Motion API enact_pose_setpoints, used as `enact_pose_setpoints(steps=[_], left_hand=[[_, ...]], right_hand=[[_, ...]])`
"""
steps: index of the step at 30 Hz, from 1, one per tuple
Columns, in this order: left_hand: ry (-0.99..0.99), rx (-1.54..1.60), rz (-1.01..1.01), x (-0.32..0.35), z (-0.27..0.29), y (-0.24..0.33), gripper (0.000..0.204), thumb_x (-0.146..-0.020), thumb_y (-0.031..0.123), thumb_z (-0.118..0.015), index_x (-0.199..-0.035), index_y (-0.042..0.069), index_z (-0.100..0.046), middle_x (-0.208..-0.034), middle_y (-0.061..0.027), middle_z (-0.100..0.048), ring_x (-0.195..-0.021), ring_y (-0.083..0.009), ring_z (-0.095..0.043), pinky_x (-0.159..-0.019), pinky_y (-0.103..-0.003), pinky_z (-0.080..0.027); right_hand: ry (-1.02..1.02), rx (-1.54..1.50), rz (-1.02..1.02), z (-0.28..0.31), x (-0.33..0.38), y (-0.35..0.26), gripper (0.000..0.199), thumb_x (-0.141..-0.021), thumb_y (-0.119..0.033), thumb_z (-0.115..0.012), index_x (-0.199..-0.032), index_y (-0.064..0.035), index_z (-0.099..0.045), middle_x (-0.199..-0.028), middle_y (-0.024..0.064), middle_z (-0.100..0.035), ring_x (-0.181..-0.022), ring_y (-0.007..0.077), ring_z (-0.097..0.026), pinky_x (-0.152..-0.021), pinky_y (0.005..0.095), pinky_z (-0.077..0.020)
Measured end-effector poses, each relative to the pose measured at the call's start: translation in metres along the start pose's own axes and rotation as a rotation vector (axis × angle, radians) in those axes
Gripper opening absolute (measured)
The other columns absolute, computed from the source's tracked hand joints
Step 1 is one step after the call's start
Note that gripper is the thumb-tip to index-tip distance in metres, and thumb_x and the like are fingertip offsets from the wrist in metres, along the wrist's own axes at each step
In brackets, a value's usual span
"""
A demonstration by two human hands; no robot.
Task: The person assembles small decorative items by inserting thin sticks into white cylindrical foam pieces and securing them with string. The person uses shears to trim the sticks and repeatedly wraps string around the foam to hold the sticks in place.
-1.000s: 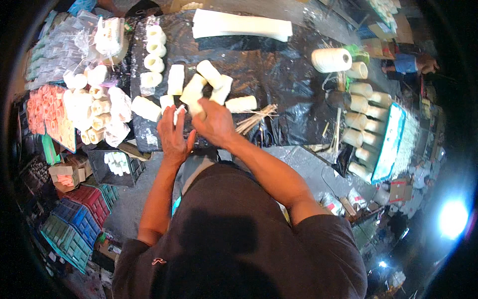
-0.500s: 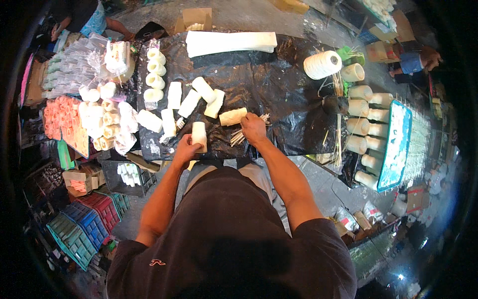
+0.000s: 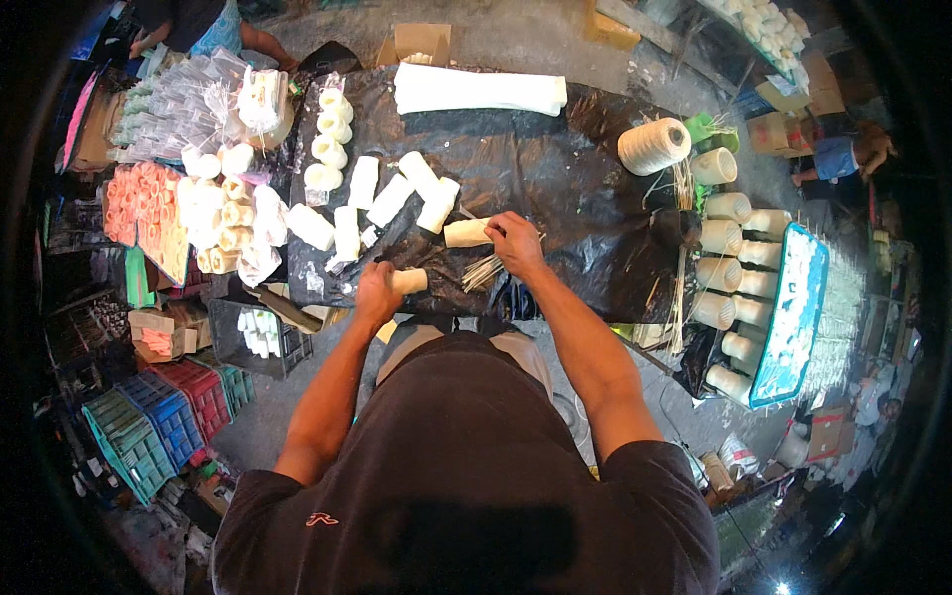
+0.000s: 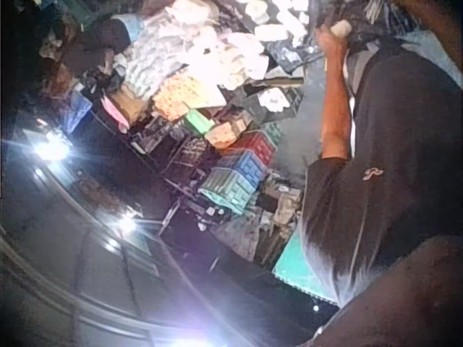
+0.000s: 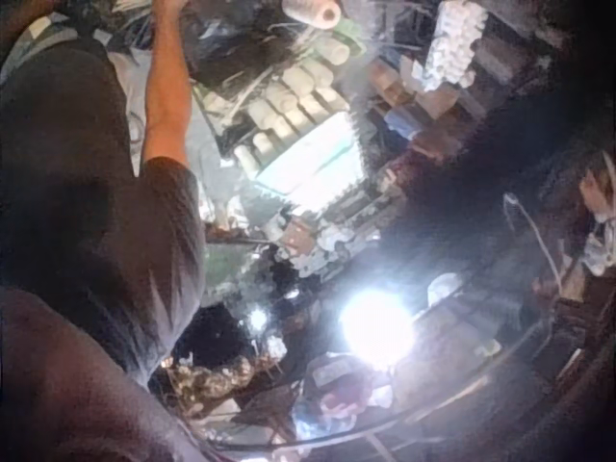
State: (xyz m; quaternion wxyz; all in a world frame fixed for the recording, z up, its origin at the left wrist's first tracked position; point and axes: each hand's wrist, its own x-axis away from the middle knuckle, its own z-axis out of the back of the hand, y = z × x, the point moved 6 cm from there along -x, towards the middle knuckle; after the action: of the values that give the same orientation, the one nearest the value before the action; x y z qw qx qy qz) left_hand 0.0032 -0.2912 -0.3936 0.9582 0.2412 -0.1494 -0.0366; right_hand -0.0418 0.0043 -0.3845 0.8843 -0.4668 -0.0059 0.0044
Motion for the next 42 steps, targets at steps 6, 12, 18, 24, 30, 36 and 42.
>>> enact_pose_setpoints(steps=[6, 12, 18, 24, 30, 36, 42], left_hand=[[0.108, -0.468, -0.407, 0.009, -0.018, 0.027, 0.034, -0.073, 0.009, -0.068, -0.106, 0.009, -0.059, -0.102, -0.0114, -0.059, -0.102, -0.0317, -0.056, -0.091, -0.052, -0.043], [0.067, 0.204, -0.326, -0.005, -0.006, 0.038, 0.032, -0.075, 0.006, -0.063, -0.107, 0.006, -0.055, -0.094, -0.0185, -0.062, -0.090, -0.0403, -0.062, -0.080, -0.047, -0.049], [0.252, 0.656, -0.360, 0.011, 0.126, 0.123, 0.035, -0.072, 0.011, -0.086, -0.098, 0.004, -0.064, -0.089, -0.0094, -0.067, -0.078, -0.0193, -0.065, -0.072, -0.032, -0.052], [0.360, 0.693, -0.525, 0.028, 0.185, 0.162, 0.028, -0.065, -0.003, -0.079, -0.091, 0.002, -0.070, -0.089, -0.0099, -0.070, -0.084, -0.0252, -0.068, -0.075, -0.034, -0.054], [0.483, 0.504, -0.569, 0.036, 0.206, 0.180, 0.028, -0.062, -0.006, -0.073, -0.088, 0.003, -0.067, -0.089, -0.0103, -0.069, -0.085, -0.0286, -0.067, -0.080, -0.039, -0.049], [0.557, 0.394, -0.580, 0.041, 0.212, 0.178, 0.030, -0.061, -0.005, -0.075, -0.089, 0.003, -0.066, -0.089, -0.0113, -0.068, -0.085, -0.0307, -0.065, -0.079, -0.039, -0.049], [0.545, 0.327, -0.562, 0.044, 0.213, 0.180, 0.030, -0.062, -0.003, -0.075, -0.090, 0.004, -0.066, -0.089, -0.0113, -0.067, -0.086, -0.0313, -0.064, -0.081, -0.040, -0.047]], right_hand=[[0.072, -0.110, -0.006, 0.020, -0.021, -0.047, 0.012, -0.086, -0.006, -0.069, -0.096, 0.0006, -0.069, -0.091, 0.0134, -0.068, -0.079, 0.0247, -0.066, -0.073, 0.0337, -0.0518], [0.005, -0.437, -0.213, 0.036, -0.028, -0.058, 0.015, -0.093, -0.003, -0.063, -0.107, 0.0026, -0.066, -0.094, 0.0105, -0.072, -0.087, 0.0153, -0.067, -0.077, 0.0287, -0.0522], [-0.078, -0.196, -0.020, 0.083, 0.000, -0.164, 0.017, -0.095, -0.004, -0.059, -0.108, 0.0000, -0.070, -0.093, 0.0102, -0.071, -0.082, 0.0161, -0.066, -0.074, 0.0301, -0.0499], [-0.208, -0.061, 0.320, 0.110, 0.034, -0.260, 0.017, -0.087, -0.002, -0.066, -0.103, -0.0014, -0.069, -0.087, 0.0121, -0.066, -0.073, 0.0274, -0.063, -0.068, 0.0370, -0.0498], [-0.138, 0.094, 0.524, 0.105, 0.038, -0.289, 0.022, -0.084, 0.000, -0.070, -0.106, -0.0026, -0.071, -0.087, 0.0131, -0.066, -0.076, 0.0297, -0.066, -0.065, 0.0376, -0.0518], [-0.083, 0.187, 0.565, 0.107, 0.043, -0.301, 0.022, -0.080, -0.002, -0.075, -0.101, -0.0038, -0.073, -0.085, 0.0092, -0.065, -0.069, 0.0252, -0.066, -0.059, 0.0365, -0.0514], [-0.036, 0.267, 0.658, 0.105, 0.047, -0.303, 0.019, -0.079, -0.005, -0.077, -0.097, -0.0062, -0.074, -0.081, 0.0061, -0.062, -0.065, 0.0225, -0.063, -0.056, 0.0353, -0.0473]])
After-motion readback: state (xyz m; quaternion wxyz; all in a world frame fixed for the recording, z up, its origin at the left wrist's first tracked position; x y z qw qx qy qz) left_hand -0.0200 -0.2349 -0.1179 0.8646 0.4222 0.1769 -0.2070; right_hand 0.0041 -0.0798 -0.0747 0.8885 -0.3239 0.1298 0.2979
